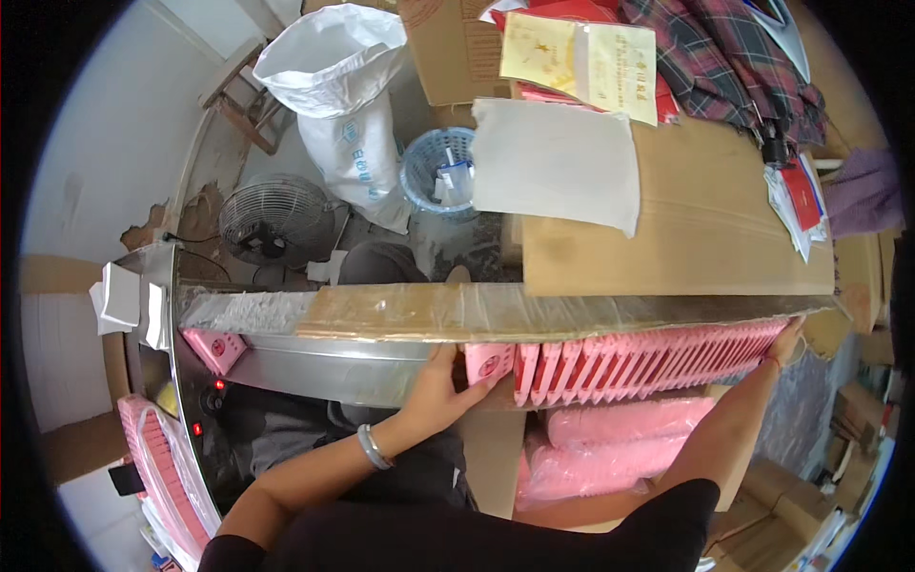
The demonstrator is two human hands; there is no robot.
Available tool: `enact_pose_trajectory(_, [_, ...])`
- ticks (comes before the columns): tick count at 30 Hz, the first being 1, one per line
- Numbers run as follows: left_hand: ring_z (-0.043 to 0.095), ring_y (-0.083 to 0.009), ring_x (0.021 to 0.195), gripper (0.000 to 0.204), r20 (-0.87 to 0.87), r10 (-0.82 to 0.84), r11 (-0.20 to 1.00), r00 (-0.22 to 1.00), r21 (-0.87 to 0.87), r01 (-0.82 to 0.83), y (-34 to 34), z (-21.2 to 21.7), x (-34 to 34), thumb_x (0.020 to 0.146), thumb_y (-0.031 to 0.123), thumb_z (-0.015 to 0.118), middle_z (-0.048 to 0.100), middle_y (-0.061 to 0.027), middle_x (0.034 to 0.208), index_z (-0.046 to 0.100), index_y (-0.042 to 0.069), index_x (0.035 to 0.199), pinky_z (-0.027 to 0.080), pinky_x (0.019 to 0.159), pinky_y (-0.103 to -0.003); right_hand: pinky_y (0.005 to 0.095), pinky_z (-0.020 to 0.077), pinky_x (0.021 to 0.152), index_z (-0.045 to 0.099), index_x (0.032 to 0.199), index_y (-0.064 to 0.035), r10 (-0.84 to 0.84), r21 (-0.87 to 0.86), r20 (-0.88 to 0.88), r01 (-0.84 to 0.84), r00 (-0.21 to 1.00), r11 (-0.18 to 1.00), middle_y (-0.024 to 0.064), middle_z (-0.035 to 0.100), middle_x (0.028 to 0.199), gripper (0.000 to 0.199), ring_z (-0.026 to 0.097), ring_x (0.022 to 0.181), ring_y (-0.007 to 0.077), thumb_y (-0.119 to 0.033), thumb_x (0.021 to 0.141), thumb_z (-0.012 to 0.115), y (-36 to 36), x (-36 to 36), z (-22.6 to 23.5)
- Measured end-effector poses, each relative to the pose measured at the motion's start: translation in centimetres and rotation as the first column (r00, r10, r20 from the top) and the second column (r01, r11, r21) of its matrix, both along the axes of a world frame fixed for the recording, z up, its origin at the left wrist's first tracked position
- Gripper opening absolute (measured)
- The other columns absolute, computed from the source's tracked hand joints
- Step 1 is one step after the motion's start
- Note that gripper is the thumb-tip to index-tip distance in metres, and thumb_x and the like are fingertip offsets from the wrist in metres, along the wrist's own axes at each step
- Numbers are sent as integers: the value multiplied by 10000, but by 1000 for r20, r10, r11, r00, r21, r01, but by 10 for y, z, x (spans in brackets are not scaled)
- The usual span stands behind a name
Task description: Packaging stacks of pink instructional cards and white sleeves into plastic bags and cardboard boxes at a workbench.
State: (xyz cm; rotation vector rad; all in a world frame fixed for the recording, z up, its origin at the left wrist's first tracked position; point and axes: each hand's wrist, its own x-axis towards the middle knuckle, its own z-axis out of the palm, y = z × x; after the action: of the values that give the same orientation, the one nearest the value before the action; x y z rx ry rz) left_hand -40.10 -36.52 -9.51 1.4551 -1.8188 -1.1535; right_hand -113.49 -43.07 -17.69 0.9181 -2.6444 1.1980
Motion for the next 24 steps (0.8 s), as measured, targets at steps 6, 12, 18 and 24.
enact_pose_trajectory(6, [530,-348,1055,580,106,24,998,994,-68,-17,16,17,55,881,232,666,506,-252,1191,366,-55,1286,428,909,-419,517,459,855,501,1350,-43,45,318,-223,29,974,948,289,584,1204,566,586,1030,461,-466,1006,350,40,170,34])
enact_pose_trajectory(12, [209,-510,1349,989,449,627,756,637,-549,-357,42,-22,232,859,391,652,158,-396,1458,70,-166,1433,195,1126,-482,497,469,832,536,1263,18,524,265,150,-544,839,796,295,600,1112,501,594,974,447,-364,940,533,65,420,66])
enact_pose_trajectory(18, [89,-529,1402,928,446,475,809,759,-560,-177,65,-13,159,793,388,711,125,-370,1503,227,16,1491,102,1079,-654,476,449,930,381,1379,32,646,70,-35,-643,762,763,348,534,1170,890,528,1095,483,-476,743,740,82,496,74])
enact_pose_trajectory(24, [319,-449,1286,482,275,-256,820,927,-446,359,86,29,25,670,178,776,234,-266,1488,619,108,1120,283,1005,-557,496,471,894,364,1393,21,451,190,-102,-427,887,884,346,501,1202,979,542,1076,489,-491,666,771,81,519,84])
